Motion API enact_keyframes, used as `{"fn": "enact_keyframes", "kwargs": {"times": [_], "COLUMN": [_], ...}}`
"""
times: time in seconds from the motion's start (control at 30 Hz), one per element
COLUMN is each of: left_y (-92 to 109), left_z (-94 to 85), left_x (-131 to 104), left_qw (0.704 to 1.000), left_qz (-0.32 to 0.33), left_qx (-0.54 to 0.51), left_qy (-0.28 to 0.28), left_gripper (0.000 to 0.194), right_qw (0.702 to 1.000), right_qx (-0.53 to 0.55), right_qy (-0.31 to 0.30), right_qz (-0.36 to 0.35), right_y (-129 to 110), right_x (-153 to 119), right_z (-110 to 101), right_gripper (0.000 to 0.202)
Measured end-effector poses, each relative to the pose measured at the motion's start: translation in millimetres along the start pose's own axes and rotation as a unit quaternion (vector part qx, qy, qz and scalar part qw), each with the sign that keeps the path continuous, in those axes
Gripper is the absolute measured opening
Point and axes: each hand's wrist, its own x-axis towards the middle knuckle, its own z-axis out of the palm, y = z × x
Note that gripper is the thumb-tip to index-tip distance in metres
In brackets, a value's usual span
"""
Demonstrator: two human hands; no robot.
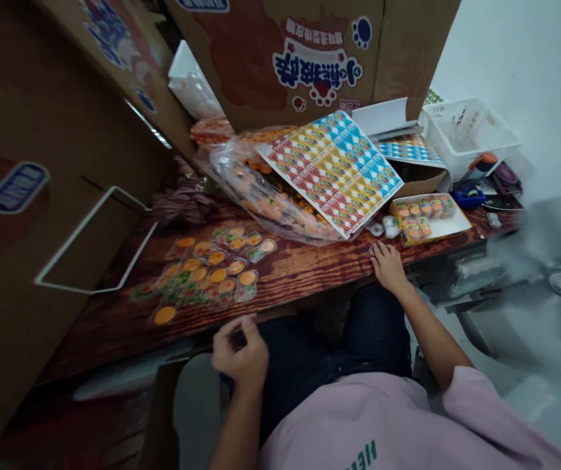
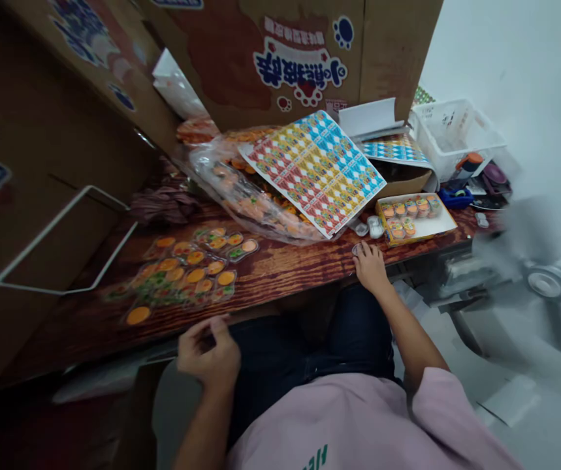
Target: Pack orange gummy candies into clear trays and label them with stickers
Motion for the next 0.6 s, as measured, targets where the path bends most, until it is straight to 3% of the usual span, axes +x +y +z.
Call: {"fn": "enact_keyframes", "kwargs": {"times": [0.1,0.2,0.3,0.47,0.6], "left_y": [-14,-23,-33,-39,-31], "left_z": [3.6,11.4,18.8,24.0,33.1], "left_x": [28,41,41,37,42], "left_qw": [0.989,0.973,0.962,0.961,0.96], "left_qz": [0.086,0.13,0.17,0.224,0.256], "left_qx": [0.112,0.175,0.173,0.118,0.071], "left_qy": [-0.032,-0.079,-0.125,-0.109,-0.09], "left_gripper": [0.03,0.034,0.032,0.02,0.02], "right_qw": [0.999,0.997,0.994,0.985,0.964], "right_qx": [0.007,0.018,0.027,0.039,0.085], "right_qy": [0.022,0.043,0.057,0.131,0.251], "right_qz": [0.03,0.064,0.084,0.102,0.036], "right_y": [2,4,6,-1,-12], "right_x": [-7,-10,-8,-1,45], "right_z": [8,12,17,19,-4], "right_gripper": [0.052,0.048,0.039,0.038,0.037]}}
